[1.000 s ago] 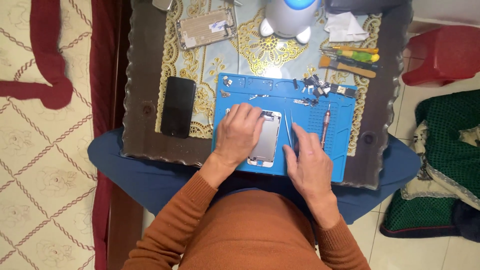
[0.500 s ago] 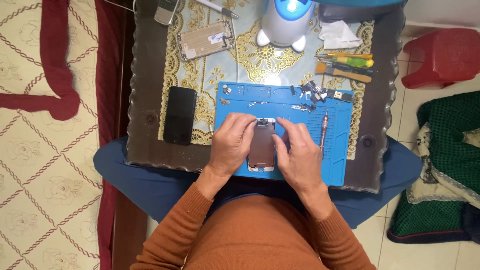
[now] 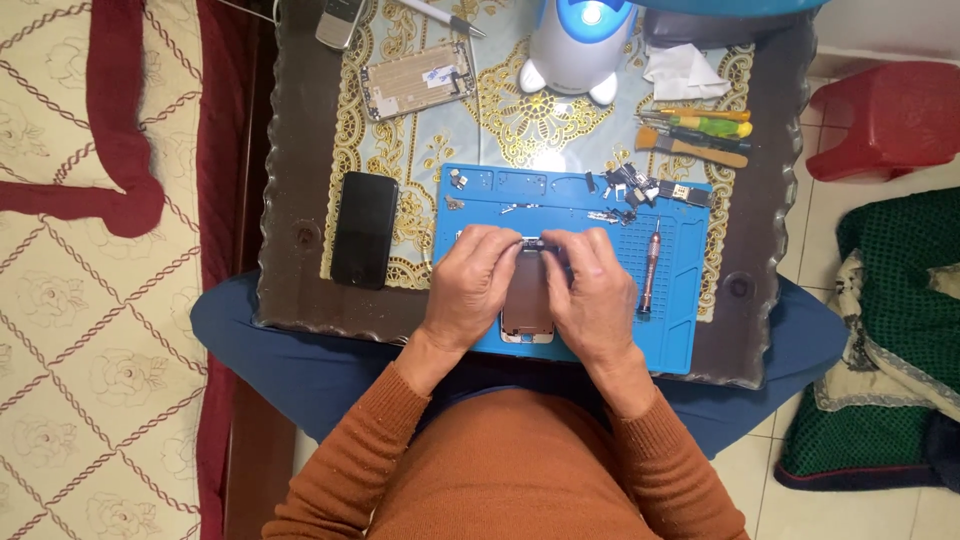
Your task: Reassembling internal frame parts and components of a smartphone using tweezers and hands on a repair mat.
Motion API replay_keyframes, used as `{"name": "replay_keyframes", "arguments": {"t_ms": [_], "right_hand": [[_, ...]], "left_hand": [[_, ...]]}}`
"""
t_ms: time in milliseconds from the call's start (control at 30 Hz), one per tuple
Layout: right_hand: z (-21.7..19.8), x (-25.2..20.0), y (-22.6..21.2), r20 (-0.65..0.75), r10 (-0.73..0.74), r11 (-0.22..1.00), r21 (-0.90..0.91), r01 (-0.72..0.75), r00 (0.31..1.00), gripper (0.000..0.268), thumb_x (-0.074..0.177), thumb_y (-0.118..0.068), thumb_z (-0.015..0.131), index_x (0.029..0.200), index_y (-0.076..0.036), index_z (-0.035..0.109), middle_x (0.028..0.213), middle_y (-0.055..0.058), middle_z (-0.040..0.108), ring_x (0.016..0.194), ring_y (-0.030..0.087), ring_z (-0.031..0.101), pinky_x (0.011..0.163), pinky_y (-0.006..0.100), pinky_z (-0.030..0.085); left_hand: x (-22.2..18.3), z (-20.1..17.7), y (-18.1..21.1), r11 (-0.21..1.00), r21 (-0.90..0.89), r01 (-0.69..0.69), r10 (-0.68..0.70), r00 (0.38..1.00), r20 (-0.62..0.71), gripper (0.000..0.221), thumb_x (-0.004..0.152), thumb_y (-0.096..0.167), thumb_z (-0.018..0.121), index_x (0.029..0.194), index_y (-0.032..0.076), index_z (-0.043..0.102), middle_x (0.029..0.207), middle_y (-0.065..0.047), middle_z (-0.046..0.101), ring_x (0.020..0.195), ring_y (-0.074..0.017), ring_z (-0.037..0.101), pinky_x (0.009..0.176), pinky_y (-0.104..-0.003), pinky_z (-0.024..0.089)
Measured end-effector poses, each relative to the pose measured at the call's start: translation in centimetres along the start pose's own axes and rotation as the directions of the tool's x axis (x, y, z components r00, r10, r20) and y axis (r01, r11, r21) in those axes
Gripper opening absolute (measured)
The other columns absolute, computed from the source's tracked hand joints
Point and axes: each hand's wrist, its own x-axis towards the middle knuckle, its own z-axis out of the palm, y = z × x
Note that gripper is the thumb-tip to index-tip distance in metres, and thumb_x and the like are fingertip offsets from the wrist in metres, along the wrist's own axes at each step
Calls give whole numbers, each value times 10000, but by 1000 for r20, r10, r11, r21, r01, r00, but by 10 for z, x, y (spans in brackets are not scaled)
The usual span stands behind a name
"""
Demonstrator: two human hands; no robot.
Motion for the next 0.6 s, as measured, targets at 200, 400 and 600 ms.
{"name": "replay_keyframes", "arguments": {"t_ms": [200,400,600], "right_hand": [[5,4,-2,-13,3,999,52,-2,1000,128,1098,-87,768,1203,-137,820,998,32,639,905,248,798,725,392,683],[17,-1,-4,12,-19,1000,15,18,1000,140,1120,-144,753,1230,-153,840,977,24,645,865,231,792,723,383,684],[18,-20,4,68,-22,998,-50,25,997,262,1105,-153,716,1342,-156,827,981,49,678,891,333,813,715,464,684]], "left_hand": [[-1,4,-5,1000,-16,14,-14,1000,19,84,1114,100,747,1165,123,809,1041,-33,739,1037,-251,823,880,-370,693],[-3,5,-11,999,-20,36,-33,994,104,150,1088,43,732,1215,101,786,1075,-67,722,1101,-289,801,926,-390,682],[-2,1,-10,999,-31,-9,14,983,182,187,1054,6,754,1226,67,796,1095,-103,717,1127,-326,778,968,-431,660]]}}
